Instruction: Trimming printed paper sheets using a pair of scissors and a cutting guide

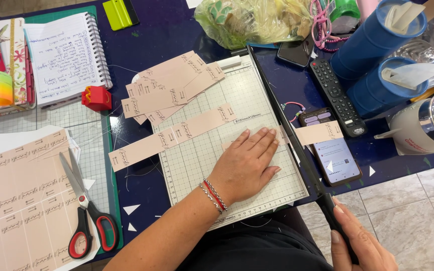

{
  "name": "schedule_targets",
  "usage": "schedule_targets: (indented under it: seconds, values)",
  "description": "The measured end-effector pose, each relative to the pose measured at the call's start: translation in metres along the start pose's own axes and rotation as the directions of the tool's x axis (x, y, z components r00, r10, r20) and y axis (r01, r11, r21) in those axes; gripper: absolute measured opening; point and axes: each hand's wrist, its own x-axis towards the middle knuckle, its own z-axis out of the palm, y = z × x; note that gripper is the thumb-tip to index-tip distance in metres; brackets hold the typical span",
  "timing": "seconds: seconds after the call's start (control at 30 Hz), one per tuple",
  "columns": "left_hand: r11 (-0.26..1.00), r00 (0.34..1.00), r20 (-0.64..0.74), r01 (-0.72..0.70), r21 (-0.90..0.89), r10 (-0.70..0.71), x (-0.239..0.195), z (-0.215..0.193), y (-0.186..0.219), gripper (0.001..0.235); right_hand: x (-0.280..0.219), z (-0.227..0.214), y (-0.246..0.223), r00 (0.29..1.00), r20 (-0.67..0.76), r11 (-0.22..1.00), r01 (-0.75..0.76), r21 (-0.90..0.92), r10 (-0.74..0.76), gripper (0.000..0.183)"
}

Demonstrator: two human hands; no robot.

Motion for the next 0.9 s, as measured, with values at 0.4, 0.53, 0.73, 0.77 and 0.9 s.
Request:
schedule_targets:
  seconds: [0.4,0.53,0.73,0.77,0.9]
  values:
    - [1.000,0.999,0.039,0.007,0.015,-0.007,0.002,0.003,-0.003,0.058,-0.008,0.013,0.011,0.998,-0.046,0.999,0.046,-0.026,-0.047,0.032]
    - [1.000,0.999,0.038,0.010,0.011,-0.010,0.001,0.002,-0.002,0.054,-0.010,0.007,0.011,0.998,-0.051,0.999,-0.027,0.031,0.028,0.032]
    - [0.999,0.996,0.094,0.008,-0.040,-0.004,-0.002,-0.020,0.006,0.052,0.036,-0.020,0.052,0.882,0.338,0.941,-0.338,-0.028,0.327,0.055]
    - [0.995,0.982,0.186,0.032,-0.090,-0.014,-0.006,-0.029,0.011,0.061,0.053,-0.012,0.058,0.977,0.214,0.999,0.011,-0.048,-0.001,0.041]
    - [0.975,0.994,0.023,-0.099,-0.200,0.105,-0.049,-0.026,0.041,0.052,0.123,0.036,0.085,0.816,0.302,0.828,0.546,-0.123,-0.493,0.047]
